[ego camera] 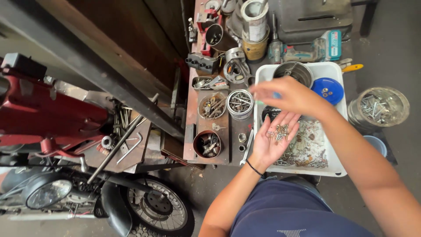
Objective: Sorting through a tray of small metal fasteners like screws and bolts
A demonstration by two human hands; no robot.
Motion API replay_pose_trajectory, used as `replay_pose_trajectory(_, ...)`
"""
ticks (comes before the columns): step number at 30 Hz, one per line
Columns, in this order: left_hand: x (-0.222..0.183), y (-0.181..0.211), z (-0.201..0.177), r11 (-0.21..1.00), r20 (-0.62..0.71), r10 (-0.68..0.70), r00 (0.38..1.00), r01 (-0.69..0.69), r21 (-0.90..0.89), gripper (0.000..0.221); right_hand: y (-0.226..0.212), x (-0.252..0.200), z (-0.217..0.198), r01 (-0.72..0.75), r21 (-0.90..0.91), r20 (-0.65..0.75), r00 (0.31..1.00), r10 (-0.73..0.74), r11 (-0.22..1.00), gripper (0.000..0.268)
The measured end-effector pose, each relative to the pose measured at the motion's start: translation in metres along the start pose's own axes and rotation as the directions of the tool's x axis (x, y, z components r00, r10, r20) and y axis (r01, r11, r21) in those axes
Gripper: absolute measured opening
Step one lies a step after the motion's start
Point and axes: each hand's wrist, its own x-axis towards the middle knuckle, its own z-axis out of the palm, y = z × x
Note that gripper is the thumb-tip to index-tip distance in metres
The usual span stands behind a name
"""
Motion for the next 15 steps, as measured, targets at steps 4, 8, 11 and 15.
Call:
replay_pose_trajectory(4,0.006,-0.001,-0.001,0.997,-0.043,-0.049,0.998,0.046,-0.057,0.051,0.02,-0.074,-0.006,-0.128,-0.039,-0.035,0.991,0.126,0.991,0.038)
replay_pose_trajectory(8,0.005,-0.008,0.007,0.982,0.069,-0.164,0.984,0.169,-0.086,0.049,0.033,-0.117,0.0,-0.199,-0.055,-0.043,0.979,0.197,0.978,0.033)
replay_pose_trajectory(11,0.005,-0.014,0.016,0.978,0.114,-0.189,0.975,0.197,-0.062,0.049,0.021,-0.128,0.003,-0.23,-0.008,-0.134,0.965,0.226,0.973,0.027)
replay_pose_trajectory(15,0.011,-0.021,0.01,0.966,0.135,-0.246,0.96,0.254,-0.043,0.054,0.019,-0.146,0.009,-0.311,0.035,-0.185,0.932,0.312,0.95,0.026)
